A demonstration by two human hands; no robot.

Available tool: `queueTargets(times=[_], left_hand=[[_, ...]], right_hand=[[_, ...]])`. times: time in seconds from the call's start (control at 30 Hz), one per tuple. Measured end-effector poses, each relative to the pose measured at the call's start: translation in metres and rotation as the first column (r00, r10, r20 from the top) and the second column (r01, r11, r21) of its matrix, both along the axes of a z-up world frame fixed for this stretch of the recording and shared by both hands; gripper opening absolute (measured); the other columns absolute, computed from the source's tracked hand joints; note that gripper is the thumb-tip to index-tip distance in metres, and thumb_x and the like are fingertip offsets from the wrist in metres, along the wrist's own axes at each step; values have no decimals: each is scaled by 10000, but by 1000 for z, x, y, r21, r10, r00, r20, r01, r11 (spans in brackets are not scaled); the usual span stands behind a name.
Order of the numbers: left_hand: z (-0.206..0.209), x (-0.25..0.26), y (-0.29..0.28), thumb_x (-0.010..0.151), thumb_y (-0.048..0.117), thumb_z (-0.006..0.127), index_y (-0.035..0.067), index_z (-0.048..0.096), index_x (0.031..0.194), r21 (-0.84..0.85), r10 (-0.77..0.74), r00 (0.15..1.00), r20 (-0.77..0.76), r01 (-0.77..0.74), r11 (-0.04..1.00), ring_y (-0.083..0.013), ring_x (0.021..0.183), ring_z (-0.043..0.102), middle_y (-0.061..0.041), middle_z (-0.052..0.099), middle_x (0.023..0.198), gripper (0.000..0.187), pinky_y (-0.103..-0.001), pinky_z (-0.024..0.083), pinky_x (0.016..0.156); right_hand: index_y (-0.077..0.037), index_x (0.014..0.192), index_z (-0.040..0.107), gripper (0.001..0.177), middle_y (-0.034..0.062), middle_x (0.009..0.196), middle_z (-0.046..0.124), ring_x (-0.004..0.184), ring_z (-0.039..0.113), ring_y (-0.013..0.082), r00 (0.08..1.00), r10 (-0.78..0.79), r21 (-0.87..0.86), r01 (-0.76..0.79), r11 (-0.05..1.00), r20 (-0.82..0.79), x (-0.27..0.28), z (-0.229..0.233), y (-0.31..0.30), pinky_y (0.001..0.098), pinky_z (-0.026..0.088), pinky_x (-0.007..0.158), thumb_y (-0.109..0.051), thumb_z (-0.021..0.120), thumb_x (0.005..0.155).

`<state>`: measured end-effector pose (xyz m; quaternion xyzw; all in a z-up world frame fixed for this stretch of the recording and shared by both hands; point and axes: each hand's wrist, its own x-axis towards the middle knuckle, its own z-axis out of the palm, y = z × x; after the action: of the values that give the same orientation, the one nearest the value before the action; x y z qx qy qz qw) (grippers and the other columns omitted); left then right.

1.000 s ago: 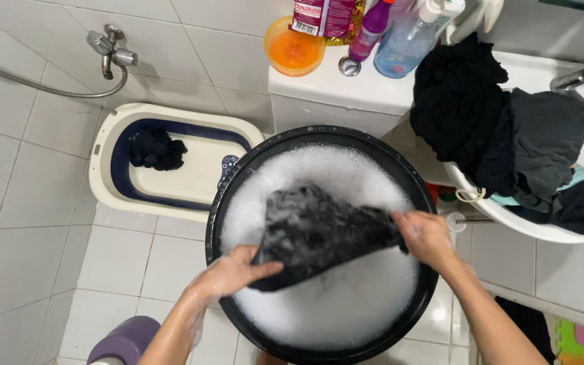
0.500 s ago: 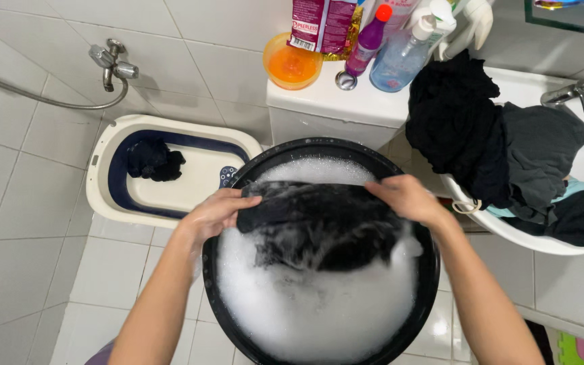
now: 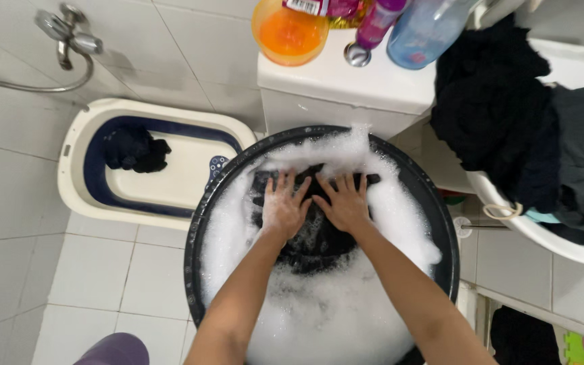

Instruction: The person washes clothes by hand in a basin of soapy water, scrubbing, rubbing, and wringing the fabric before placing it in a separate tub.

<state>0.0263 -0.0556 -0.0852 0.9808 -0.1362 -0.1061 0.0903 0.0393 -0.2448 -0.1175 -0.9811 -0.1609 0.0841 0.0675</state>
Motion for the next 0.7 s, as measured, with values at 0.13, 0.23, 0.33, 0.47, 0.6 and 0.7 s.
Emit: queueTargets(times=[0.13, 0.23, 0.33, 0.47, 0.6, 0.7], left_hand=[[-46, 8, 4, 1002, 564, 411, 300, 299, 1573, 17, 39, 989, -141, -37, 999, -351, 1507, 194, -143, 295, 1606, 639, -550, 118, 1223], [-73, 20, -1, 1002, 557, 418, 285, 262, 1580, -23, -11, 962, -272, 4, 1000, -347, 1513, 169, -138, 253, 1619, 657, -551, 110, 1225], [-87, 34, -8, 1003, 550, 424, 270, 225, 1586, -62, -60, 899, -434, 36, 997, -343, 1518, 144, -134, 211, 1631, 677, -551, 102, 1226], [-98, 41, 0, 1003, 540, 433, 250, 176, 1595, -80, -63, 853, -519, 25, 996, -337, 1526, 110, -128, 155, 1647, 707, -551, 91, 1228], [-96, 40, 4, 1004, 530, 441, 230, 127, 1604, -85, -52, 848, -528, 9, 996, -331, 1534, 77, -122, 99, 1664, 741, -551, 79, 1229], [-93, 32, 4, 1004, 523, 448, 214, 90, 1611, -112, -43, 867, -496, -15, 994, -327, 1540, 51, -118, 57, 1676, 769, -551, 71, 1231]], right_hand=[[-282, 1583, 307, 742, 247, 1560, 324, 1462, 246, 432, 972, -134, -35, 130, 991, -195, -6, -52, 4, 669, 59, 1136, -670, 341, 951], [-231, 1582, 320, 741, 241, 1569, 345, 1452, 273, 443, 962, -105, 19, 113, 993, -254, -9, -99, 0, 609, 110, 1162, -669, 335, 985], [-233, 1564, 345, 709, 216, 1560, 377, 1437, 310, 421, 882, -142, 0, 159, 987, -450, -2, -139, -5, 581, 151, 1163, -659, 335, 997], [-236, 1540, 380, 668, 184, 1549, 419, 1416, 358, 392, 807, -229, -11, 266, 964, -544, -4, -168, -20, 545, 206, 1165, -646, 335, 1014], [-239, 1516, 414, 630, 151, 1537, 462, 1396, 407, 364, 779, -274, 32, 352, 935, -564, -4, -167, -21, 509, 260, 1166, -633, 335, 1031], [-241, 1498, 440, 603, 126, 1528, 494, 1381, 443, 342, 767, -282, 74, 392, 917, -576, 4, -156, -12, 482, 301, 1167, -624, 335, 1044]])
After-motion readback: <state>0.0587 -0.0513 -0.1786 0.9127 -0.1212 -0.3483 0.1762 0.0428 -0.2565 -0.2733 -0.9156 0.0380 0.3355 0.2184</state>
